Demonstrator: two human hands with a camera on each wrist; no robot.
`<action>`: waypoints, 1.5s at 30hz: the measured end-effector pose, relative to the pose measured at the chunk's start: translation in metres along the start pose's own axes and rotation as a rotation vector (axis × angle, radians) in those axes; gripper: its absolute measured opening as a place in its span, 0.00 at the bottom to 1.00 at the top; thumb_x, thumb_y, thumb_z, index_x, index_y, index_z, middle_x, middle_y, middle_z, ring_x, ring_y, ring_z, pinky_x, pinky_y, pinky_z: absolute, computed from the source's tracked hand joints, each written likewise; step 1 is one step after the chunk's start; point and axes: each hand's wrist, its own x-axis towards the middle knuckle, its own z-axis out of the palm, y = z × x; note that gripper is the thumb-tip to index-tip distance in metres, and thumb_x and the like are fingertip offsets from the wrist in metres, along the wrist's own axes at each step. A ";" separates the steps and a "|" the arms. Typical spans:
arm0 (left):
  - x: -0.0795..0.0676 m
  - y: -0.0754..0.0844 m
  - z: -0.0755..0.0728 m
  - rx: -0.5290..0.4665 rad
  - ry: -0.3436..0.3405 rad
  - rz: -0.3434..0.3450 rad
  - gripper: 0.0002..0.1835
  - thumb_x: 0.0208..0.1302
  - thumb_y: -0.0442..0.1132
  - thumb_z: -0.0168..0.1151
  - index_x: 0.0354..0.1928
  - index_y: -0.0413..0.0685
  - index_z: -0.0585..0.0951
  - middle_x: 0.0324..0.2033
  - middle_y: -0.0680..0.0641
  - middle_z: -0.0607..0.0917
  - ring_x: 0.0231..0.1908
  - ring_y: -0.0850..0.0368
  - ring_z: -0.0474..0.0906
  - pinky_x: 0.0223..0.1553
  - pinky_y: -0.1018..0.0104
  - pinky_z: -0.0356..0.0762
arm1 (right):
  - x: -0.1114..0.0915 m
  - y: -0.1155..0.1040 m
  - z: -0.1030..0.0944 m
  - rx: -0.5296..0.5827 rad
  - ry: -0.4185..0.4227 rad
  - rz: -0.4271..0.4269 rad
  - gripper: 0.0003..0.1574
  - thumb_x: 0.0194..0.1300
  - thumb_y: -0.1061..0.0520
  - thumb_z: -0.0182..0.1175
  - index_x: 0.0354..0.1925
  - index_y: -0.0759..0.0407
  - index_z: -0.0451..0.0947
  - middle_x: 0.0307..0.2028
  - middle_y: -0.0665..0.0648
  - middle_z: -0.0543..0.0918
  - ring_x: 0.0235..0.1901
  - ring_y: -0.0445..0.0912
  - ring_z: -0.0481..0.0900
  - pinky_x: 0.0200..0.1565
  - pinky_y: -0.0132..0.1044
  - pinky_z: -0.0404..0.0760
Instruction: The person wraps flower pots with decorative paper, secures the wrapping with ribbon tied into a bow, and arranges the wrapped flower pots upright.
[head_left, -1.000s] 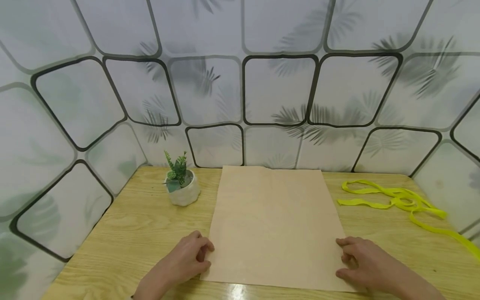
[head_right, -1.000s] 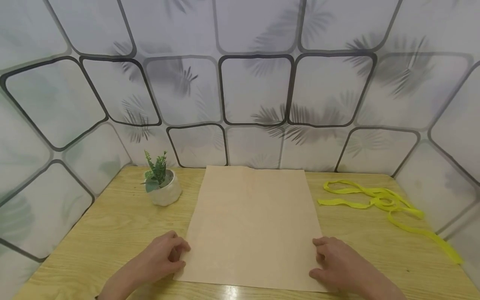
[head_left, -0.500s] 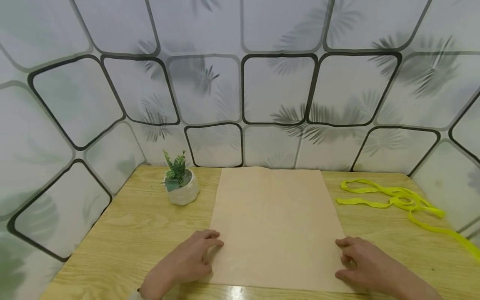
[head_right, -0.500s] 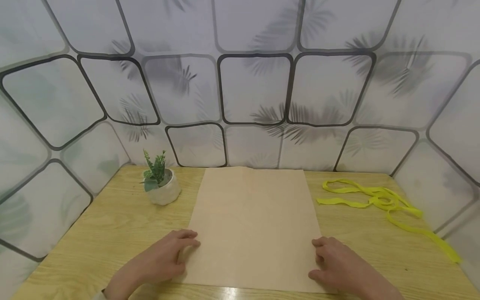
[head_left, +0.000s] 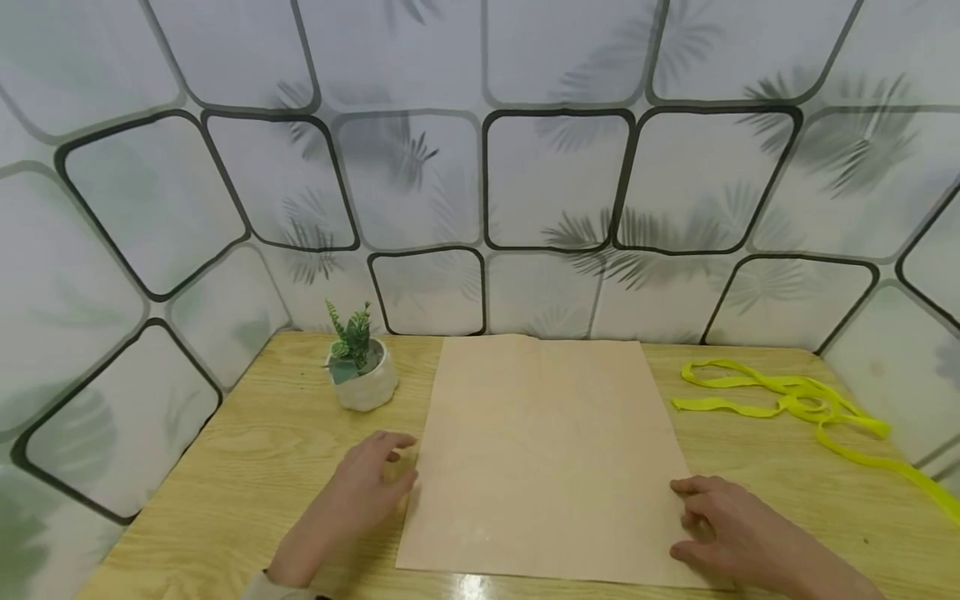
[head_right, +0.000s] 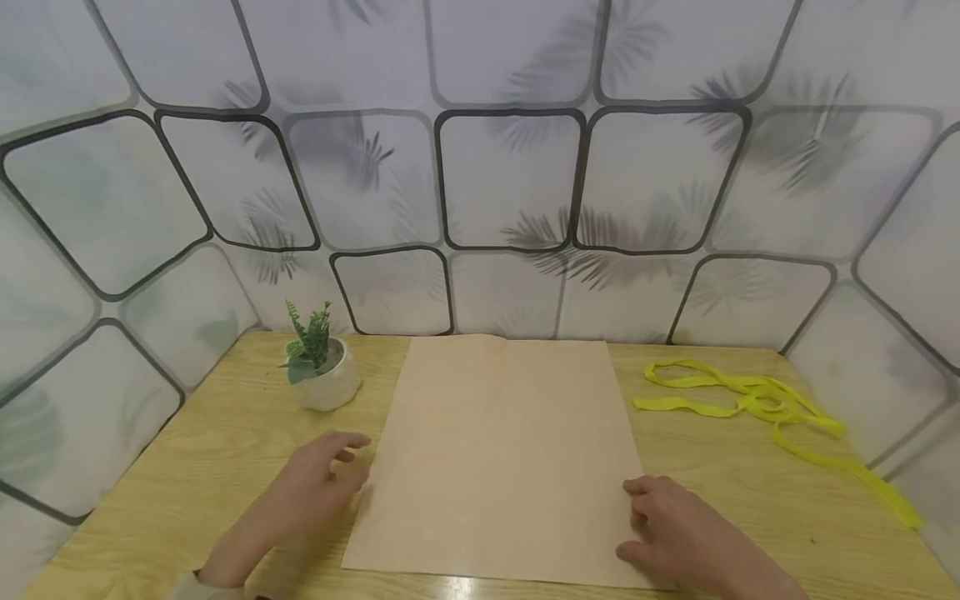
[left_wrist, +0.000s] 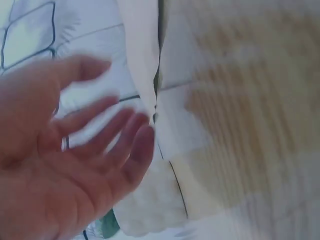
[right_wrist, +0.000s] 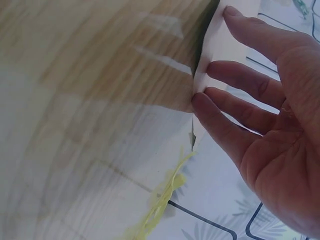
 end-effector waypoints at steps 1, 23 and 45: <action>0.001 -0.001 -0.002 -0.026 0.061 -0.059 0.25 0.68 0.40 0.67 0.64 0.40 0.76 0.57 0.38 0.78 0.54 0.43 0.81 0.49 0.50 0.84 | 0.000 0.000 0.001 0.000 -0.003 0.002 0.21 0.58 0.37 0.73 0.25 0.42 0.74 0.57 0.65 0.84 0.53 0.63 0.82 0.46 0.49 0.83; 0.066 -0.031 -0.026 -0.317 0.477 -0.355 0.63 0.61 0.55 0.72 0.80 0.40 0.37 0.75 0.28 0.44 0.75 0.29 0.49 0.73 0.34 0.58 | -0.001 0.002 0.003 -0.006 0.037 -0.003 0.21 0.57 0.36 0.74 0.24 0.40 0.73 0.56 0.63 0.84 0.52 0.61 0.83 0.45 0.45 0.83; 0.076 -0.065 -0.043 -0.394 0.351 -0.295 0.58 0.61 0.51 0.75 0.80 0.45 0.45 0.75 0.33 0.58 0.72 0.36 0.62 0.69 0.41 0.69 | -0.003 -0.002 0.002 -0.003 0.021 0.037 0.20 0.58 0.35 0.73 0.27 0.41 0.75 0.58 0.61 0.82 0.53 0.59 0.82 0.45 0.45 0.81</action>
